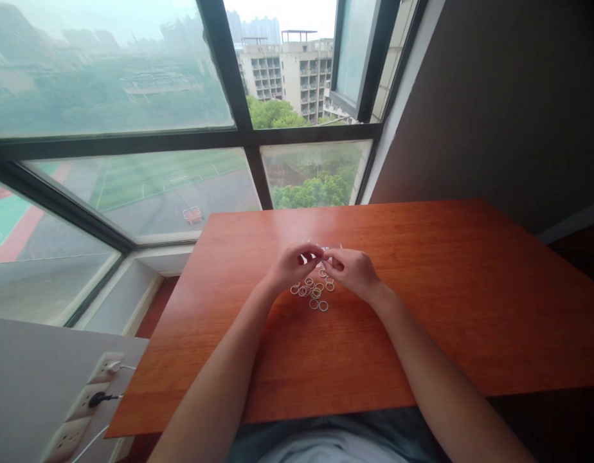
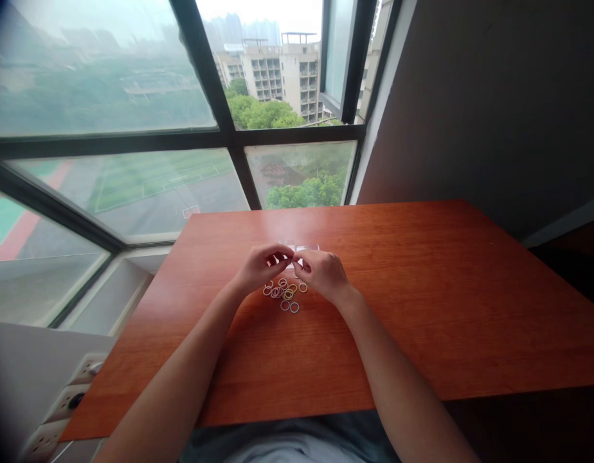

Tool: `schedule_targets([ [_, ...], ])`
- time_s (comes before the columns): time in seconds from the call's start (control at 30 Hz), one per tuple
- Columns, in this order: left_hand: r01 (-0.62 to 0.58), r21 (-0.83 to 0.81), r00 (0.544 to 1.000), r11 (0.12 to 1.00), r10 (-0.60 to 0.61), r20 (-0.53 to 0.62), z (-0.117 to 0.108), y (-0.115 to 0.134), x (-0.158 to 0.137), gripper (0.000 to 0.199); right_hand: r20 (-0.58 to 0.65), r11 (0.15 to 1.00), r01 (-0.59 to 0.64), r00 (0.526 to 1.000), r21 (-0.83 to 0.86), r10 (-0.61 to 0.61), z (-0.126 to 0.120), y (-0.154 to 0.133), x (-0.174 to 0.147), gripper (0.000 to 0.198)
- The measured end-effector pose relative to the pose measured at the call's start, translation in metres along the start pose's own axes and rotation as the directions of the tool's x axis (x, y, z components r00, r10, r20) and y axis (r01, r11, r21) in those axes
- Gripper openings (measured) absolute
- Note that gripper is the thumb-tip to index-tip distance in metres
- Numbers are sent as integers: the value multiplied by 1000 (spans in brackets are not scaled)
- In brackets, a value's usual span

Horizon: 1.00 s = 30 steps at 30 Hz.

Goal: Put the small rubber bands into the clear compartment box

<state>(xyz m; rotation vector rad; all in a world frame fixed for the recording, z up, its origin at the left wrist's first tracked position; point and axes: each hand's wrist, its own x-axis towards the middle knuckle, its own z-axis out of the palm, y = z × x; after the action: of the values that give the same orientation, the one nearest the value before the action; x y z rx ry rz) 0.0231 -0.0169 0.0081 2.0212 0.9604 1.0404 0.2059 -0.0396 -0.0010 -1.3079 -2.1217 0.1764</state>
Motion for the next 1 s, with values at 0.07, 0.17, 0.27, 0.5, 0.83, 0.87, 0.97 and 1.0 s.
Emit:
schedule_targets([
  [0.07,15,-14,1000,1000,-15,-2,0,0,0,11,5,1000,1,1000,-1,-1,0,0,0,19],
  [0.17,26,-21,1000,999,-26,2,0,-1,1,11,12,1000,-9,1000,1,9,-1,1,0,20],
  [0.27,26,-26,1000,999,-26,1,0,-1,1,12,9,1000,-18,1000,19,18,-1,1,0,22],
  [0.5,19,15,1000,1000,-19,4,1,-4,1,12,19,999,-27,999,21,27,0,1,-1,23],
  [0.83,95,233,975,968,-43,-218,-19,-25,2,11,30,997,-63,998,33,62,-3,2,0,24],
  [0.87,114,275,965,955,-41,-258,-23,-28,1,10,38,997,-64,997,33,63,-2,3,0,23],
  [0.97,157,316,943,936,-47,-330,-32,-34,1,10,61,998,-53,997,34,51,-1,3,-1,22],
  [1.0,166,315,939,934,-53,-339,-33,-35,0,10,66,998,-49,997,33,47,0,4,-1,22],
])
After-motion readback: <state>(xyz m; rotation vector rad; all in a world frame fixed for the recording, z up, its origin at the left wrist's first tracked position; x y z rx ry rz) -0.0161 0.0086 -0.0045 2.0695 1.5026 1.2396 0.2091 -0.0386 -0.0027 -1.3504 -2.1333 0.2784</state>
